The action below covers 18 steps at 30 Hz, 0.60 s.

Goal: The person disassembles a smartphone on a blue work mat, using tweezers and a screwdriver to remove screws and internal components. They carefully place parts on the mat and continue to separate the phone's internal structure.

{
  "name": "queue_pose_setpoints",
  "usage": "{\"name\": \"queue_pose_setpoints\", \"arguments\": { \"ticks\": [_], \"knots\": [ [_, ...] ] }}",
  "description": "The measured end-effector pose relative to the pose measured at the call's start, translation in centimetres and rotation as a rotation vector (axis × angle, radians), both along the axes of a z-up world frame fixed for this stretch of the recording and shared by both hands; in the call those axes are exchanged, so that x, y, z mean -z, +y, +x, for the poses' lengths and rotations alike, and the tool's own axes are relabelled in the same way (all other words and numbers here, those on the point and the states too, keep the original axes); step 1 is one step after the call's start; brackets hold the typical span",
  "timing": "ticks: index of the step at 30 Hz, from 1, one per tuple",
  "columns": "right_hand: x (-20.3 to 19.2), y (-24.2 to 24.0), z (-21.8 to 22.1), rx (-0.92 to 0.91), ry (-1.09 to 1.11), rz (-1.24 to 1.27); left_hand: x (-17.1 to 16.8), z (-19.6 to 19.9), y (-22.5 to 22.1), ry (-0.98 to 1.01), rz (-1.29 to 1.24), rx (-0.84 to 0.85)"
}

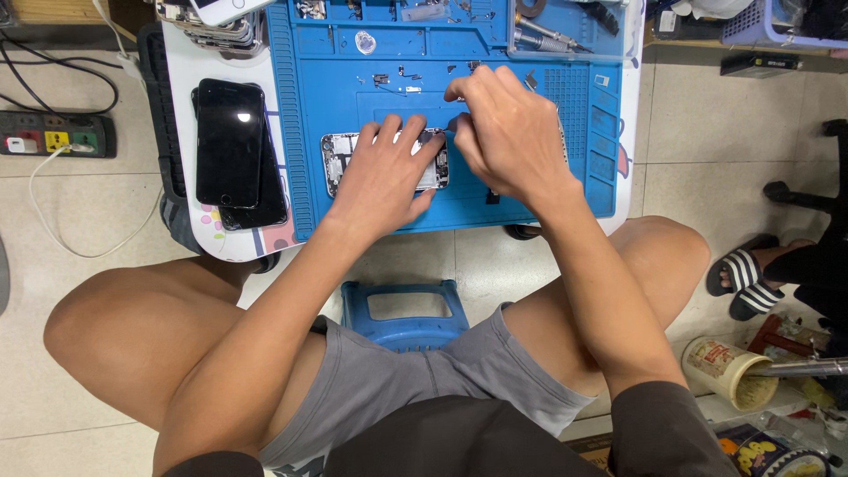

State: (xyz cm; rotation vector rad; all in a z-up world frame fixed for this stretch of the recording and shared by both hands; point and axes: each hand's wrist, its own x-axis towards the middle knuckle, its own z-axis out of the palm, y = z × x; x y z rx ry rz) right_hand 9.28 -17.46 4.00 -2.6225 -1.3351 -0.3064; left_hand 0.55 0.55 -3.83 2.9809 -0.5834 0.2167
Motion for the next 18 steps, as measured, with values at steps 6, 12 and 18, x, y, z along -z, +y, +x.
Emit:
{"name": "queue_pose_setpoints", "arguments": {
  "ticks": [6,12,18],
  "knots": [
    [0.4,-0.3,0.1,0.011,-0.006,0.020,0.0,0.0,0.1,0.028,-0.008,0.017],
    [-0.3,-0.1,-0.1,0.015,0.005,0.023,-0.3,0.0,0.1,0.020,0.011,0.024],
    [0.6,-0.4,0.3,-0.014,-0.034,0.005,-0.8,0.2,0.0,0.032,-0.021,0.030]
  ]
}}
